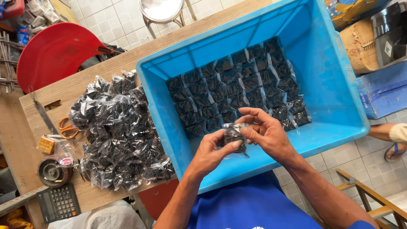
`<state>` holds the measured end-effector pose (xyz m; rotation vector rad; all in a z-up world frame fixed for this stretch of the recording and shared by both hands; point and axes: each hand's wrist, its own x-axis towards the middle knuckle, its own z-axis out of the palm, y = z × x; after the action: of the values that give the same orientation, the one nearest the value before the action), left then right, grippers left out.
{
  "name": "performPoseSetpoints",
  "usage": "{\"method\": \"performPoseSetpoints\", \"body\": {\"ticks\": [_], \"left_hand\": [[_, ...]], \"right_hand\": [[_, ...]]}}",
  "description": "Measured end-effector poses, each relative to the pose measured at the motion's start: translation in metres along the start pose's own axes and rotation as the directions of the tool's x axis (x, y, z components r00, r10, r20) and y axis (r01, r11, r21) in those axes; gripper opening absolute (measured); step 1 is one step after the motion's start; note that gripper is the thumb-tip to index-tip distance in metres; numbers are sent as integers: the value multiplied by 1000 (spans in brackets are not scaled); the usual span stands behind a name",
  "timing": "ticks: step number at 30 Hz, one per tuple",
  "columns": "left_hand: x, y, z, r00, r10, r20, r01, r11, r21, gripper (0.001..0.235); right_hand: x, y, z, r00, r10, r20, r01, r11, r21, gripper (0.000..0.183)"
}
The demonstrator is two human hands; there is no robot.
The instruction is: The person organizes small packaged items into a blue bin by hand, picking them up from a pile on the table and placing them into rows in the bin.
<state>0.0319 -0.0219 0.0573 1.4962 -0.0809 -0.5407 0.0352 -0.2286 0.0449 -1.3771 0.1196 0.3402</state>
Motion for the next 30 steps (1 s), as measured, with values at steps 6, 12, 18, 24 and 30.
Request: {"method": "performPoseSetpoints", "body": {"ticks": [6,12,18,24,30], "left_hand": [[2,-23,10,984,-101,-149,9,854,-521,27],[-2,-27,10,955,-133,-266,29,932,-362,25],[-3,-18,2,954,-70,-293,18,984,-176,45],[-11,-29,0,956,-159,-248,100,967,-234,54],[-10,-48,-3,905,-79,-417,39,994,-105,27]], "right_hand": [[-8,10,2,993,110,51,-107,993,-46,61],[-9,18,7,998,67,21,-65,994,-84,49],[-7,30,5,999,33,6,-31,974,-224,33],[-7,20,14,998,58,5,-56,977,-208,44],[-5,27,20,994,109,-20,-107,990,87,76]]}}
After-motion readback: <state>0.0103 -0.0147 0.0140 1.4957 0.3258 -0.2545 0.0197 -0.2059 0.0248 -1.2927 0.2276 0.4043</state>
